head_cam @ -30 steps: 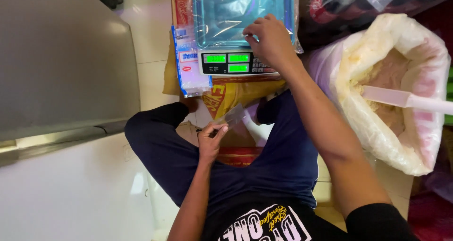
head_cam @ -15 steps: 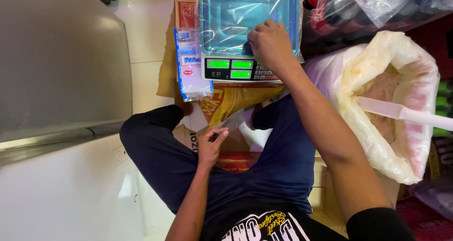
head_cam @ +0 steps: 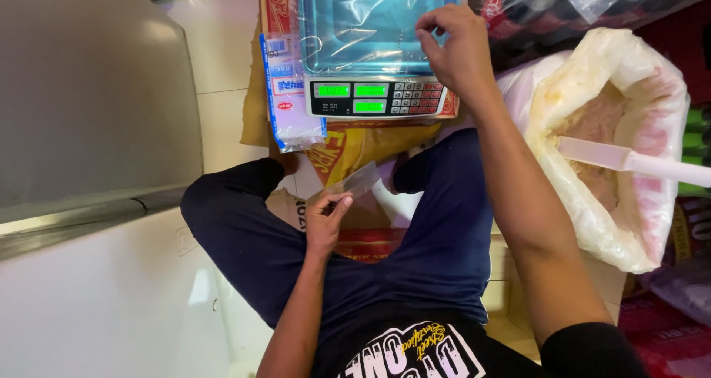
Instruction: The person is portioning sugar from a large bulk sack into smaller plastic bags using a scoop and a digital scale.
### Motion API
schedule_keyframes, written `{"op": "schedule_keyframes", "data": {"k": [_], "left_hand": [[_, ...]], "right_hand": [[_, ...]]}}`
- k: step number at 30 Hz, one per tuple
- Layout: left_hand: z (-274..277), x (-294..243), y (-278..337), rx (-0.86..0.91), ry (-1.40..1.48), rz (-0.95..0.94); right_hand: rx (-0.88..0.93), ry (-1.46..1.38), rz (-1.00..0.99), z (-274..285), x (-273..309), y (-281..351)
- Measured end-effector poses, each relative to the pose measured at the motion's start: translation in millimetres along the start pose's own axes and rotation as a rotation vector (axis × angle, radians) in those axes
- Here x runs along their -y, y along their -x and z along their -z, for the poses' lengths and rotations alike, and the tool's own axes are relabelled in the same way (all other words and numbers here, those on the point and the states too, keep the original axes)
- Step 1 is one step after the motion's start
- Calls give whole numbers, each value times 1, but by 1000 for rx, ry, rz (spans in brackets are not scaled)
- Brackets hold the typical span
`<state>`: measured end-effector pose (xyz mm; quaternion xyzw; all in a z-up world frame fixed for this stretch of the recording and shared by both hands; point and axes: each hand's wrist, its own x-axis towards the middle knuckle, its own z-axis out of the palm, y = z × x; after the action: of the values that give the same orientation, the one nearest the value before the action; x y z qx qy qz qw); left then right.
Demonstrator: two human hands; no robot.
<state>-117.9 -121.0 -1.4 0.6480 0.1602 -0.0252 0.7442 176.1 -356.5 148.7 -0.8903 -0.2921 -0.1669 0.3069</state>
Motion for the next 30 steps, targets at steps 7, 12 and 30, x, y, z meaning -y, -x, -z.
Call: {"op": "schedule_keyframes", "data": {"k": [7,12,30], "left_hand": [[-1,-8,0,-28,-108,-71],[1,-3,1,-24,-80,-59],[30,-21,-13,21,-212,-118]], "right_hand": [[-72,-120,-63,12,2,15],[-104,-259,-199,38,21,48],[192,407,-486,217,-102,286]]}}
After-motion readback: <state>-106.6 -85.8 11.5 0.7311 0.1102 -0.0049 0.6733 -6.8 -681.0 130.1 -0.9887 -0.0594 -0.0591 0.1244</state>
